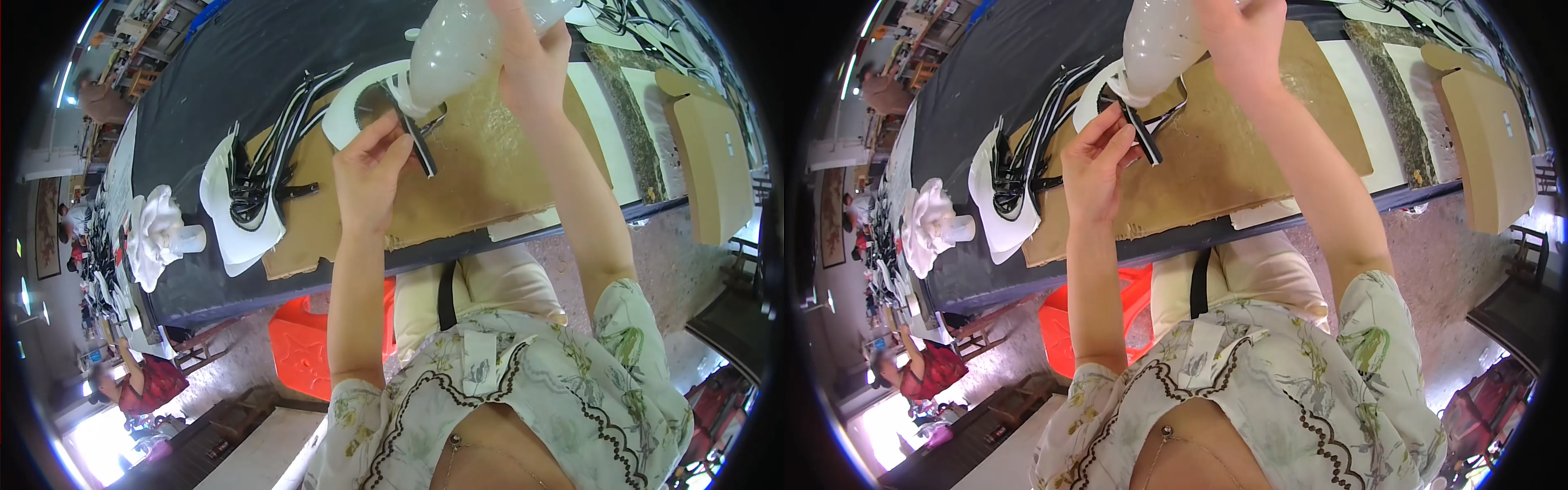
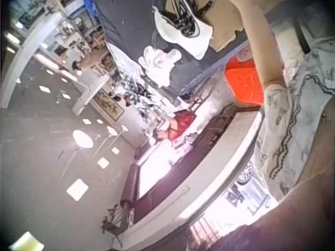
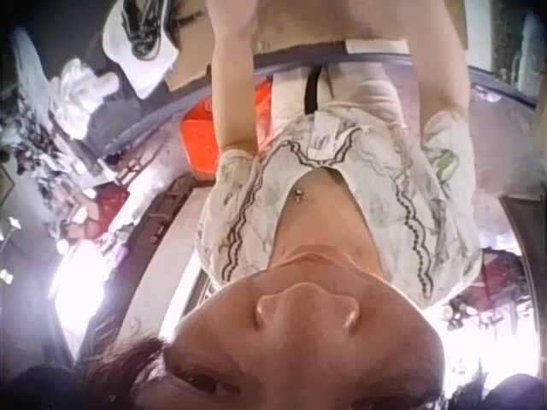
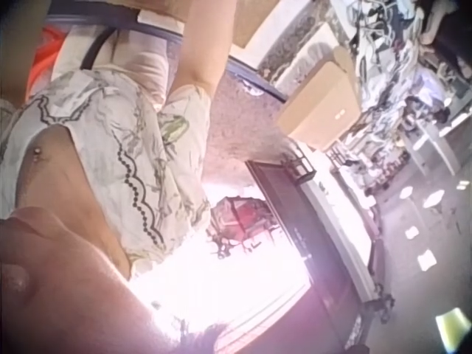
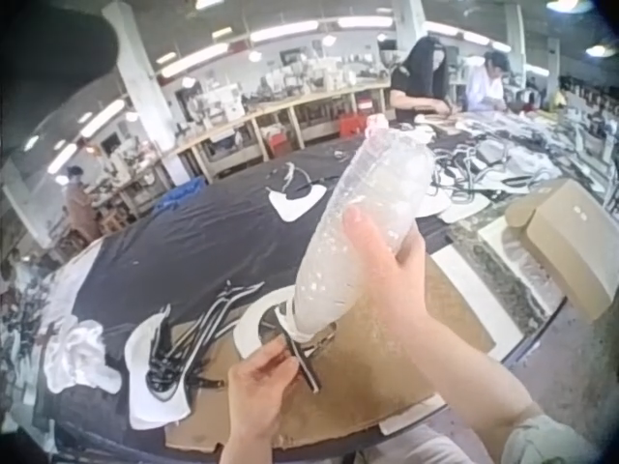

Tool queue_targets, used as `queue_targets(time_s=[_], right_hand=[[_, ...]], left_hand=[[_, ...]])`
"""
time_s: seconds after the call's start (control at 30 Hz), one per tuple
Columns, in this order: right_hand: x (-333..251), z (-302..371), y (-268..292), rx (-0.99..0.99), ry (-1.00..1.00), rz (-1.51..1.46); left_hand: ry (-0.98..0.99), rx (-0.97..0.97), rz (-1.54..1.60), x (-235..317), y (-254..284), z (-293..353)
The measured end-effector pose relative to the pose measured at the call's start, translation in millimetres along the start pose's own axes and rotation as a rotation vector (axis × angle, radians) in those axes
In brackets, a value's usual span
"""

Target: Apply liquid adhesive to the edges of shoe upper components using a squeeze bottle.

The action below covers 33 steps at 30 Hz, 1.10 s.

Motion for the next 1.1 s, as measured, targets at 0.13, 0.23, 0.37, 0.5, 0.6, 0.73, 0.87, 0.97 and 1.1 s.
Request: queue_targets(time_s=[0.13, 0.23, 0.37, 0.5, 0.6, 0.73, 0.87, 0.97, 1.1], right_hand=[[-14.7, 23.3, -10.8, -0.109, -0.177, 0.016], [4.3, 16.4, 31.0, -0.277, 0.223, 0.214], [-3.9, 26.0, 38.2, -0.22, 0.172, 0.153], [3.9, 14.6, 36.3, 0.115, 0.153, -0.167], [13.3, 14.2, 49.6, 0.028, 0.174, -0.039], [-2.7, 32.6, 52.8, -0.136, 0.154, 0.053], [-3.5, 37.8, 62.5, 0.147, 0.091, -0.135], [0.5, 38.2, 71.4, 0.288, 0.109, -0.167], [-17.3, 47.6, 57.7, -0.172, 0.087, 0.116]], left_hand=[[-0.043, -0.04, 0.029, -4.2, 4.7, 0.0], [-0.042, 0.001, 0.028, 3.6, -2.6, -1.4], [-0.05, 0.007, 0.053, 2.9, 3.0, -3.5], [-0.044, -0.04, 0.076, 3.2, -5.5, -0.8], [0.014, 0.046, 0.116, 10.0, -7.8, 0.3], [0.061, 0.083, 0.218, -0.4, 3.7, -5.8], [0.066, 0.049, 0.26, 4.0, -0.9, -2.0], [0.054, 0.081, 0.294, 5.8, -2.4, -3.0], [0.014, 0.126, 0.208, 6.5, 2.7, -1.8]])
Point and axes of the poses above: each hand's wrist, its own z-axis away from the middle knuckle, its own y-axis out of the back of the hand, x = y × z, the point moved 3 cm from there along -z, towards the middle knuckle, and after that the axes turned 10 degrees about -z, right-handed, at the moved point
